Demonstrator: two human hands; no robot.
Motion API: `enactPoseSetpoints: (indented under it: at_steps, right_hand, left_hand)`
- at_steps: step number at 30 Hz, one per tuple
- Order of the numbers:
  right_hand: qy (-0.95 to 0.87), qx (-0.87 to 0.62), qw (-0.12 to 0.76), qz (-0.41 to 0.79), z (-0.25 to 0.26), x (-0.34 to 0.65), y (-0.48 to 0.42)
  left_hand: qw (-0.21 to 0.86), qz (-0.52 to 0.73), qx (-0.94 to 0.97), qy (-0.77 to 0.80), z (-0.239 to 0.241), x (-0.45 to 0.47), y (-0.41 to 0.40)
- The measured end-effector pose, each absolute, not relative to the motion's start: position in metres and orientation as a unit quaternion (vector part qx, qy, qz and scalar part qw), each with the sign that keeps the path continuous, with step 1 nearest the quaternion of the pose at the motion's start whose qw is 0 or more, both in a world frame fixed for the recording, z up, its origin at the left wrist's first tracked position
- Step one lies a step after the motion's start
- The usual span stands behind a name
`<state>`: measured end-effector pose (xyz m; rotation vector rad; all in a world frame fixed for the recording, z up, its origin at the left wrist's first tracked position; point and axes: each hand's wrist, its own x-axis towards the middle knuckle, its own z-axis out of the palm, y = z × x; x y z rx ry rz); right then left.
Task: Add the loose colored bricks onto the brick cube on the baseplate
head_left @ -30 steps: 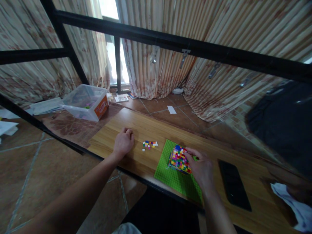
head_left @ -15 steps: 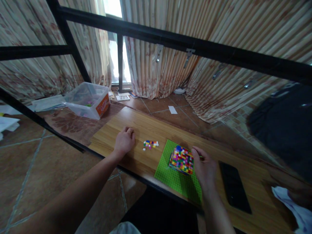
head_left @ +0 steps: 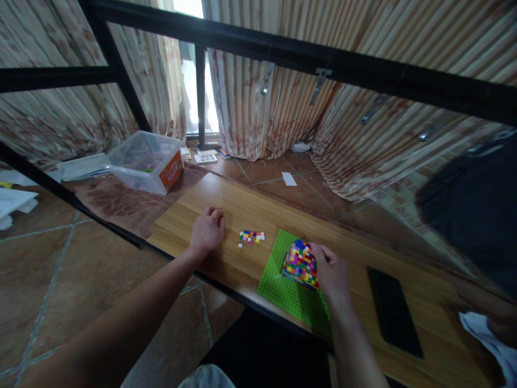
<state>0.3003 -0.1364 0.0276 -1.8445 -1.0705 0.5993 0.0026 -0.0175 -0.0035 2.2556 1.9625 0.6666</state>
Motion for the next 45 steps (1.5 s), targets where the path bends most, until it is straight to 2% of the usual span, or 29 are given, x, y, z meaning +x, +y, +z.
enactPoseSetpoints:
  at_steps: [9,15,17,22,24,28,31,37,40,45]
  right_hand:
    - [-0.415,-0.741,0.466,0.249,0.026,0.298,-0.137]
    - [-0.438,-0.734,0.448,0.261,0.023,0.303,-0.139]
    - [-0.465,-0.736,0.436,0.226,0.028,0.304,-0.142]
    - [-0.571,-0.696,0.435,0.008,0.058,0.273,-0.150]
    - [-0.637,-0.640,0.429,0.032,0.065,0.243,-0.147]
    - [-0.747,-0.580,0.300,0.124,0.053,0.182,-0.130]
    - [-0.758,-0.606,0.212,0.111,0.032,0.157,-0.116]
    - [-0.742,-0.649,0.149,0.079,0.007,0.147,-0.101]
    - [-0.735,-0.649,0.173,0.093,0.008,0.146,-0.103]
    - [-0.703,-0.609,0.327,0.168,0.031,0.156,-0.132]
  left_hand:
    - [0.040,0.218,0.734,0.642,-0.003,0.004,-0.018]
    - [0.041,0.207,0.739,0.640,-0.002,0.003,-0.019]
    - [0.043,0.206,0.738,0.642,-0.001,0.004,-0.019]
    - [0.036,0.211,0.742,0.635,-0.001,0.004,-0.021]
    - [0.033,0.213,0.744,0.633,-0.001,0.004,-0.021]
    - [0.035,0.209,0.743,0.635,-0.002,0.003,-0.020]
    - [0.035,0.211,0.743,0.634,-0.002,0.003,-0.020]
    - [0.035,0.211,0.741,0.636,-0.004,0.003,-0.020]
    - [0.032,0.211,0.742,0.636,-0.004,0.003,-0.019]
    - [0.024,0.211,0.741,0.637,-0.003,0.002,-0.019]
